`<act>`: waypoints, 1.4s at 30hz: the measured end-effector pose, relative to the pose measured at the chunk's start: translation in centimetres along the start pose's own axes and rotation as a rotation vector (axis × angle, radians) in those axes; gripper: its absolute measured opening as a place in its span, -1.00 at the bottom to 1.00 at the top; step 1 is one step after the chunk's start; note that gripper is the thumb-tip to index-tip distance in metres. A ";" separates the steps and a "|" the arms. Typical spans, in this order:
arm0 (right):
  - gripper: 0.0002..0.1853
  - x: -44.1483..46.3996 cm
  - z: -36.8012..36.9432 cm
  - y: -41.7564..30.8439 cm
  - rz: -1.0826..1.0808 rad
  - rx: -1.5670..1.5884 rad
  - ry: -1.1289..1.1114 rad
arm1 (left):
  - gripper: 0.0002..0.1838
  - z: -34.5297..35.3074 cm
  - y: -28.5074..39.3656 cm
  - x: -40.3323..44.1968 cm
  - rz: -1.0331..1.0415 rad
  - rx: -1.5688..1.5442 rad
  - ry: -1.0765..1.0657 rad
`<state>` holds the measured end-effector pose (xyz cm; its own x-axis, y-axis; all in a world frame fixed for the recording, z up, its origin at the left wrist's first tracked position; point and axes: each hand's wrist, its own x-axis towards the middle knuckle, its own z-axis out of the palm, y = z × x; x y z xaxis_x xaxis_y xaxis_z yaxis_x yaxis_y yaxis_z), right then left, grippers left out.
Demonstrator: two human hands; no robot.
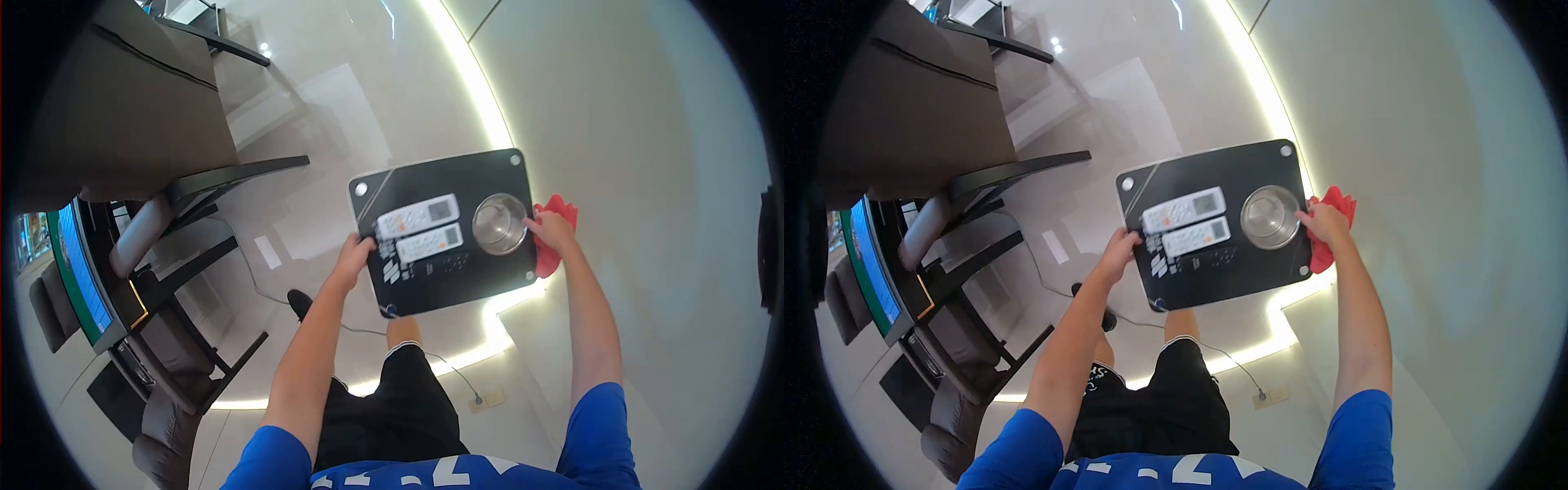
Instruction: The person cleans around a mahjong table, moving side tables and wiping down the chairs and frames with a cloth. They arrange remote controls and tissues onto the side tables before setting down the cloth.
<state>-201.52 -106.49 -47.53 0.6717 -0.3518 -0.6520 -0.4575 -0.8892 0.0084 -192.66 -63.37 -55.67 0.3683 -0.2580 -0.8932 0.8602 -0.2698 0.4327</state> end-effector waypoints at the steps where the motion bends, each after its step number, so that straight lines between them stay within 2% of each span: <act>1: -0.43 -0.8 0.3 0.4 0.032 0.021 -0.045 | -0.64 0.0 -0.3 0.4 0.033 0.037 0.018; 9: -0.44 -1.6 0.2 0.7 0.100 0.122 -0.148 | -0.64 0.9 0.7 0.6 -0.004 0.078 0.102; 12: -0.46 -2.3 -0.6 -0.1 0.136 0.133 -0.112 | -0.64 0.9 0.5 0.6 -0.034 0.027 0.082; 21: -0.54 -2.3 0.2 -0.5 0.143 0.108 -0.050 | -0.65 -0.3 -1.4 0.9 0.077 -0.038 0.104; 23: -0.47 -3.6 2.0 0.7 0.026 0.212 0.224 | -0.63 -0.5 -2.2 -0.5 0.144 0.009 0.124; 24: -0.47 -4.8 2.1 0.4 0.014 0.205 0.224 | -0.61 -0.9 -2.7 -1.4 0.204 0.061 0.137; 26: -0.33 -7.5 2.3 0.1 0.222 0.232 0.251 | -0.59 -1.9 -4.8 -2.3 0.189 0.039 0.123; 28: -0.30 -9.4 6.1 3.7 0.270 0.222 0.304 | -0.60 -2.8 -6.7 -3.3 0.057 -0.016 0.063; 30: -0.38 -12.0 5.7 4.3 0.350 0.226 -0.171 | -0.61 -4.6 -10.4 -4.1 -0.005 -0.064 0.030; 32: -0.47 -16.3 4.4 0.1 0.371 0.223 -0.225 | -0.62 -6.5 -14.2 -5.2 -0.073 -0.117 -0.011; 34: -0.51 -18.0 8.8 3.5 0.529 0.111 -0.554 | -0.66 -8.8 -17.1 -6.9 -0.232 -0.144 0.023; 36: -0.49 -20.2 10.3 0.8 0.490 0.029 -0.737 | -0.67 -11.1 -20.1 -8.3 -0.285 -0.201 0.053; 38: -0.45 -22.0 12.0 -3.3 0.315 -0.007 -0.835 | -0.68 -13.4 -23.0 -9.0 -0.330 -0.258 0.075; 41: -0.45 -23.8 15.6 -9.2 0.220 -0.081 -0.871 | -0.69 -17.2 -25.9 -10.0 -0.373 -0.311 0.085; 42: -0.47 -24.1 16.1 -12.4 0.061 -0.090 -0.833 | -0.69 -18.5 -26.7 -10.6 -0.323 -0.335 0.066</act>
<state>-221.45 -82.27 -44.14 -0.0189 -0.0996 -0.9949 -0.4073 -0.9080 0.0986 -213.05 -36.29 -60.03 0.0748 -0.1480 -0.9862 0.9970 -0.0093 0.0770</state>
